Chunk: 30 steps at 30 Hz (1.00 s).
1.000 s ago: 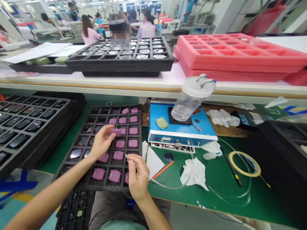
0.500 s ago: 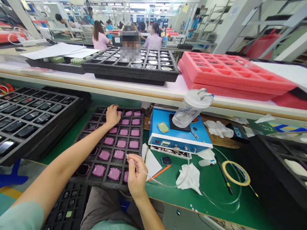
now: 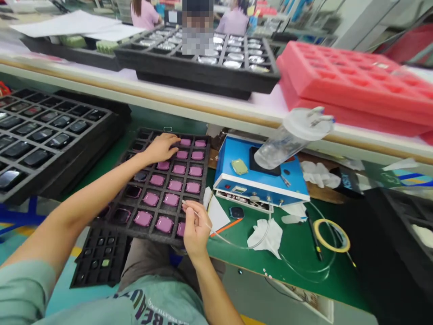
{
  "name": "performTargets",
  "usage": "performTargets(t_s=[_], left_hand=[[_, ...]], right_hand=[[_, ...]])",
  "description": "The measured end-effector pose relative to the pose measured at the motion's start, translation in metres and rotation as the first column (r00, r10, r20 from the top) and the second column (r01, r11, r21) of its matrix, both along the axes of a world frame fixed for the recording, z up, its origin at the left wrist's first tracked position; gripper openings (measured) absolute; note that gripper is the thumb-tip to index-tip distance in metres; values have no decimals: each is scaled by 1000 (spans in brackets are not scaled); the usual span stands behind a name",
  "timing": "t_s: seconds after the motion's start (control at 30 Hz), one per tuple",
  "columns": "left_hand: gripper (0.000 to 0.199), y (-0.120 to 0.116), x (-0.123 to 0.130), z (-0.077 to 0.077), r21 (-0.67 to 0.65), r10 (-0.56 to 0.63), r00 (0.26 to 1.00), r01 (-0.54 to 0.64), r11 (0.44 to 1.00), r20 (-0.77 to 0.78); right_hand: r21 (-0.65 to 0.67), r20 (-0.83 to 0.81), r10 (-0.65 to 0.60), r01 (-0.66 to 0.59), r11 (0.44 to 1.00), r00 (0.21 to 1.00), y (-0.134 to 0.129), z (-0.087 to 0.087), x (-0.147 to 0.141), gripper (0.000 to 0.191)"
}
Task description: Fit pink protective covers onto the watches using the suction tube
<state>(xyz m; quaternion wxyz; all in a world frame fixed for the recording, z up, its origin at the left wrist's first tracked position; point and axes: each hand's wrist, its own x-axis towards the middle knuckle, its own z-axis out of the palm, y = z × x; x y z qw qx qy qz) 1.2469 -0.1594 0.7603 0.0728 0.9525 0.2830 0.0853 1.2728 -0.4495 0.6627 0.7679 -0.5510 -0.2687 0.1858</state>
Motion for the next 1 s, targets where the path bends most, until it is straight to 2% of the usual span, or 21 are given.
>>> performTargets(t_s=[0.1,0.2,0.27,0.33,0.4,0.53,0.6,0.7,0.77,0.83,0.9,0.93,1.0], left_hand=[[40,-46,-86,5,-17,-121,990,122,992,68],[28,-103,-170,3,-71,-99,995,100,992,27],[27,-131,-208,-2,-97,-49,999,48,994,-16],[27,-147,-226,-7,-102,-18,999,14,995,-38],[30,-152,-229,-10,-84,-16,998,11,996,-57],[36,-153,-218,-13,-24,-43,992,40,999,-120],[37,-155,-215,-16,-13,-20,996,19,1000,-91],[39,-162,-211,-20,-81,82,993,-75,994,88],[44,-168,-200,-23,-231,179,945,-116,966,274],[50,-175,-178,-25,-435,294,837,-74,897,462],[52,-183,-147,-29,-640,443,684,46,767,580],[53,-186,-130,-31,-732,529,611,125,670,589],[51,-192,-99,-37,-858,686,517,280,430,512]], right_hand=[[-4,1,10,-10,1000,1000,-3,0,1,21],[-15,4,25,-25,1000,1000,-4,-1,2,20],[-26,9,40,-39,999,999,-4,-2,3,19],[-47,24,50,-49,998,998,-4,-3,3,19],[-61,29,47,-45,997,998,-4,-3,2,19],[-37,11,-2,2,999,1000,-4,2,0,24],[0,12,-42,42,999,999,-4,4,-1,23],[49,20,-71,70,996,997,-4,4,-2,20],[44,35,-77,76,996,996,-4,3,-2,19],[38,53,-92,91,995,994,-3,3,-2,18],[39,71,-107,104,994,992,-3,3,-1,17],[38,81,-109,107,994,991,-3,3,-1,17],[27,94,-111,109,994,989,-2,3,-1,17]])
